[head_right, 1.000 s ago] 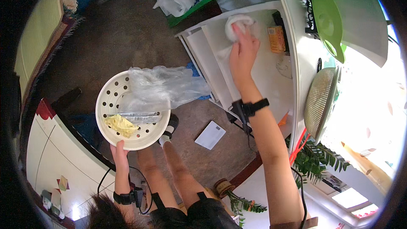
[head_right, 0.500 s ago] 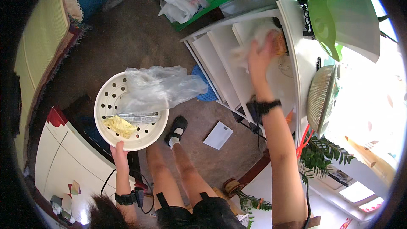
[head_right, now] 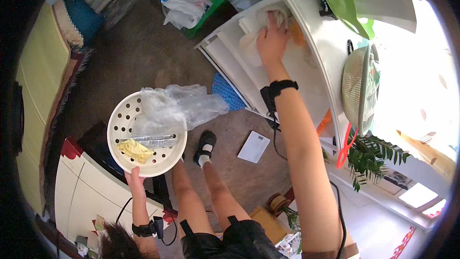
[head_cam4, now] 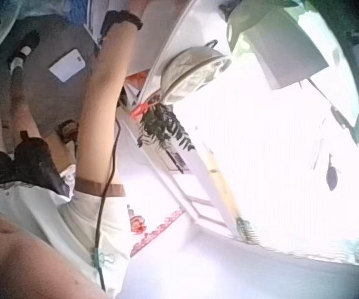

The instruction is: The person is seen cleaning a shelf using a white cloth, and then moving to another area to clean a table.

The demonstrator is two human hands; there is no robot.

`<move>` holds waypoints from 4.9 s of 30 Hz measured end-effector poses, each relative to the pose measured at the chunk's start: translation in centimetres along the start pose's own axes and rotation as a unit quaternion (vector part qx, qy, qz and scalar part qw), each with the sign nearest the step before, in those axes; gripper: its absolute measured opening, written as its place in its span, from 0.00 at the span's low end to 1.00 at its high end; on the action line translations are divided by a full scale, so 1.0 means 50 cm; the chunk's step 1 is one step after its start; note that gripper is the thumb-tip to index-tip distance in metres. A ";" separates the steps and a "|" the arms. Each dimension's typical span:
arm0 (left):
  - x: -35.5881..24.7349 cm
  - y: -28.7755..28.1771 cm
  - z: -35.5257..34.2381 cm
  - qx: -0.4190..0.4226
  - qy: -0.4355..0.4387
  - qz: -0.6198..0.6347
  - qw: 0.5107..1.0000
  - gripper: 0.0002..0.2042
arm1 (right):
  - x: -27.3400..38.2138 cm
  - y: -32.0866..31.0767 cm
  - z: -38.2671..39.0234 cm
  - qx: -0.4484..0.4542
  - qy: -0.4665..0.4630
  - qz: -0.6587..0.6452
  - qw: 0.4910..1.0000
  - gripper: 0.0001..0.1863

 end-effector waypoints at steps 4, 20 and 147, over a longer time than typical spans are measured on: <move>-0.010 0.026 0.009 0.023 -0.001 -0.010 1.000 0.30 | -0.008 -0.047 0.074 0.000 -0.073 -0.060 0.996 0.28; 0.022 0.375 0.175 0.200 -0.017 -0.033 0.979 0.26 | -0.530 -0.193 0.461 0.110 0.084 0.002 0.990 0.30; 0.139 -3.127 1.838 -0.489 0.342 -0.015 0.802 0.27 | 2.011 -1.926 3.655 0.684 -0.598 -0.312 0.277 0.27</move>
Point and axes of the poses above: each hand's wrist, its own z-axis away from the middle knuckle, its own y-axis out of the palm, x = y × z, the point moved 10 cm from there along -z, towards the middle knuckle, and after that the axes turned 11 degrees about y, right-handed, at the moved point
